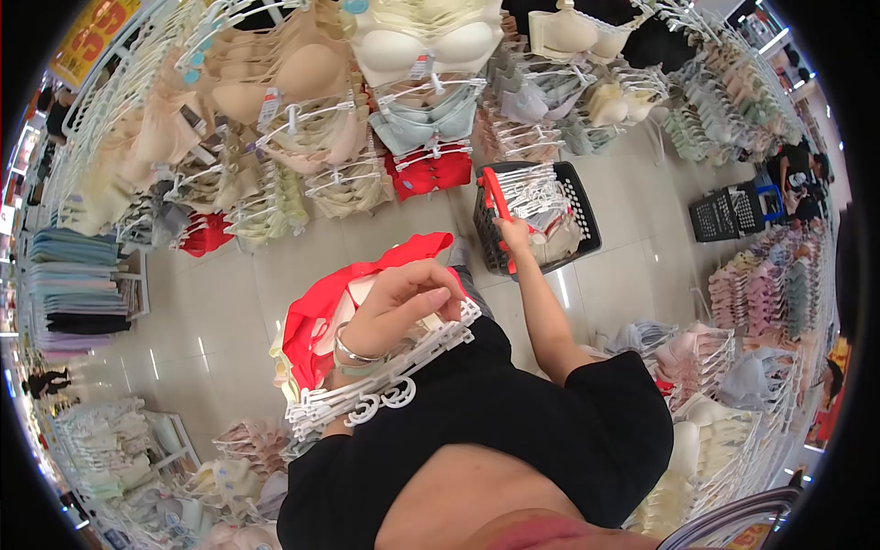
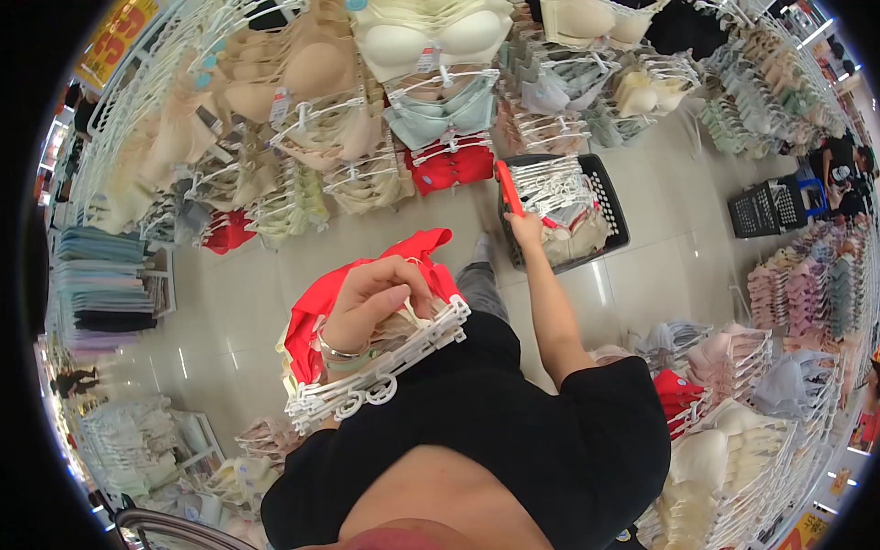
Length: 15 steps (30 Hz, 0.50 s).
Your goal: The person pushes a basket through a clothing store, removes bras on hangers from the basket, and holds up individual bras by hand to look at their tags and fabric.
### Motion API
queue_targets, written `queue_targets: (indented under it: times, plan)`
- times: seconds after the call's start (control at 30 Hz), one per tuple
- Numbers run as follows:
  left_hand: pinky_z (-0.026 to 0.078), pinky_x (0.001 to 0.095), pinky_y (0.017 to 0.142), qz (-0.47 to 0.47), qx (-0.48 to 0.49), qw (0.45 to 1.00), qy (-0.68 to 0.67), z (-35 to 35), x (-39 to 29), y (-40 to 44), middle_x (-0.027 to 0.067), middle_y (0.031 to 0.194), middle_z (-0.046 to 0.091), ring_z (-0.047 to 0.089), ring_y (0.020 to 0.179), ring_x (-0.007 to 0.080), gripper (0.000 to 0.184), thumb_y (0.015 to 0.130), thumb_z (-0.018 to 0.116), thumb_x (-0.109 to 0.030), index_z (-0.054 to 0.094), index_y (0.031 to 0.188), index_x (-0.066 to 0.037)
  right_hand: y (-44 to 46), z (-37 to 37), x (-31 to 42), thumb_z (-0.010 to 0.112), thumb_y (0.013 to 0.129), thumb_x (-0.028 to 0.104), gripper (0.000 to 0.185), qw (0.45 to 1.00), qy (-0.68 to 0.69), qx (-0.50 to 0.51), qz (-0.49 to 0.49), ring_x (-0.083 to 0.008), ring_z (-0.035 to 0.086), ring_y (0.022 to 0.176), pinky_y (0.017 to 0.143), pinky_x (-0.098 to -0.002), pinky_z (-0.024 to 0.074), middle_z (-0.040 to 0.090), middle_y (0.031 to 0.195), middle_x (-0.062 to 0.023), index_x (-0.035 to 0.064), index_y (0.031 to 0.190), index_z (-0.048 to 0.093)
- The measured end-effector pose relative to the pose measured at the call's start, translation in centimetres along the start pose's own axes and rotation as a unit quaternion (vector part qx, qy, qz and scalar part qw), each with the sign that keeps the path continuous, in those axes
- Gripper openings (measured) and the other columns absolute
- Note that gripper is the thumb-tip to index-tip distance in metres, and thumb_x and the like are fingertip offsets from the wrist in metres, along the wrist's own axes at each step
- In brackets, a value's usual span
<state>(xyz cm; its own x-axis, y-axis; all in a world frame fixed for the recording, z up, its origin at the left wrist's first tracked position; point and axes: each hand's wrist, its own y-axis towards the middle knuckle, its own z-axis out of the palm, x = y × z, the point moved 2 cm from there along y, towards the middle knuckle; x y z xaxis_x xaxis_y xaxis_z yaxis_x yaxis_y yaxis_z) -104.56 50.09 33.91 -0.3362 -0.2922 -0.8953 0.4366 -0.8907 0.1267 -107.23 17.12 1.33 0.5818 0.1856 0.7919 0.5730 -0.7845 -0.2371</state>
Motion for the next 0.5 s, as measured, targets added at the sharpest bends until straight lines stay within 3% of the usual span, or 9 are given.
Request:
queue_targets:
  times: [0.1,0.13,0.17,0.2,0.33,0.37,0.43,0.5]
  plan:
    - [0.044,0.0243,0.07,0.023,-0.043,0.999,-0.011,-0.2,-0.7,-1.1,0.0064,0.08,0.058,0.055,0.075,0.0113,0.015,0.087,0.047,-0.01,0.055,0.091,0.002,-0.8,2.4,1.3,0.067,0.066,0.024,0.025,0.999,0.002,-0.051,-0.018,-0.0126,0.048,0.045,0.046,-0.0305,0.0376,0.052,0.05,-0.0027,-0.0004,0.063,0.062]
    - [0.044,0.0246,0.07,0.035,-0.063,0.997,0.005,-0.4,-1.0,-1.5,0.0068,0.079,0.058,0.055,0.075,0.0118,0.015,0.087,0.047,-0.009,0.055,0.09,0.003,-0.8,3.4,1.2,0.067,0.065,0.032,0.038,0.999,0.005,-0.013,0.042,-0.0326,0.063,0.07,0.068,-0.0383,0.0462,0.062,0.068,-0.0219,-0.0037,0.078,0.066]
    - [0.044,0.025,0.07,0.047,-0.084,0.995,0.02,-0.4,-1.2,-1.7,0.0071,0.079,0.058,0.055,0.074,0.0123,0.014,0.086,0.046,-0.008,0.055,0.089,0.003,-0.9,4.3,1.4,0.067,0.065,0.034,0.04,0.999,0.012,-0.036,0.023,-0.0342,0.063,0.073,0.07,-0.039,0.0462,0.062,0.07,-0.0237,-0.004,0.078,0.066]
    - [0.041,0.0263,0.066,0.05,-0.138,0.988,0.048,0.0,-1.4,-1.7,0.0097,0.071,0.056,0.053,0.066,0.0152,0.022,0.083,0.046,-0.016,0.053,0.082,0.004,-1.0,5.0,1.7,0.067,0.064,0.034,0.041,0.998,0.011,-0.039,0.038,-0.0348,0.063,0.075,0.072,-0.0394,0.0462,0.062,0.072,-0.024,-0.0036,0.079,0.066]
    - [0.041,0.0265,0.065,0.064,-0.147,0.985,0.063,-0.6,-1.4,-1.4,0.0097,0.069,0.055,0.053,0.064,0.0154,0.024,0.083,0.047,-0.018,0.053,0.081,0.004,-1.4,6.1,3.7,0.066,0.064,0.034,0.04,0.996,0.002,-0.051,0.071,-0.0356,0.062,0.081,0.076,-0.0407,0.0459,0.063,0.08,-0.0235,-0.0012,0.082,0.067]
    - [0.042,0.0262,0.067,0.07,-0.126,0.988,0.049,-0.8,-1.4,-1.3,0.009,0.072,0.057,0.054,0.068,0.0147,0.019,0.084,0.046,-0.013,0.054,0.084,0.004,-1.9,5.9,4.3,0.066,0.065,0.034,0.039,0.996,-0.005,-0.062,0.071,-0.0354,0.062,0.082,0.076,-0.0409,0.0459,0.063,0.081,-0.0232,-0.0009,0.082,0.067]
    - [0.043,0.026,0.069,0.077,-0.103,0.991,0.037,-1.0,-1.3,-1.0,0.0084,0.076,0.058,0.055,0.072,0.014,0.015,0.085,0.045,-0.008,0.055,0.088,0.004,-1.9,5.8,4.7,0.066,0.065,0.034,0.038,0.995,-0.012,-0.073,0.063,-0.036,0.062,0.08,0.075,-0.0408,0.0461,0.063,0.078,-0.0234,-0.001,0.08,0.067]
    - [0.043,0.026,0.069,0.081,-0.103,0.991,0.038,-1.1,-1.2,-0.5,0.0085,0.076,0.058,0.055,0.072,0.0142,0.015,0.085,0.045,-0.008,0.055,0.088,0.004,-1.9,5.5,5.1,0.068,0.063,0.032,0.039,0.996,0.031,-0.077,0.025,-0.0306,0.062,0.068,0.067,-0.0381,0.0452,0.062,0.067,-0.0206,-0.0049,0.074,0.065]
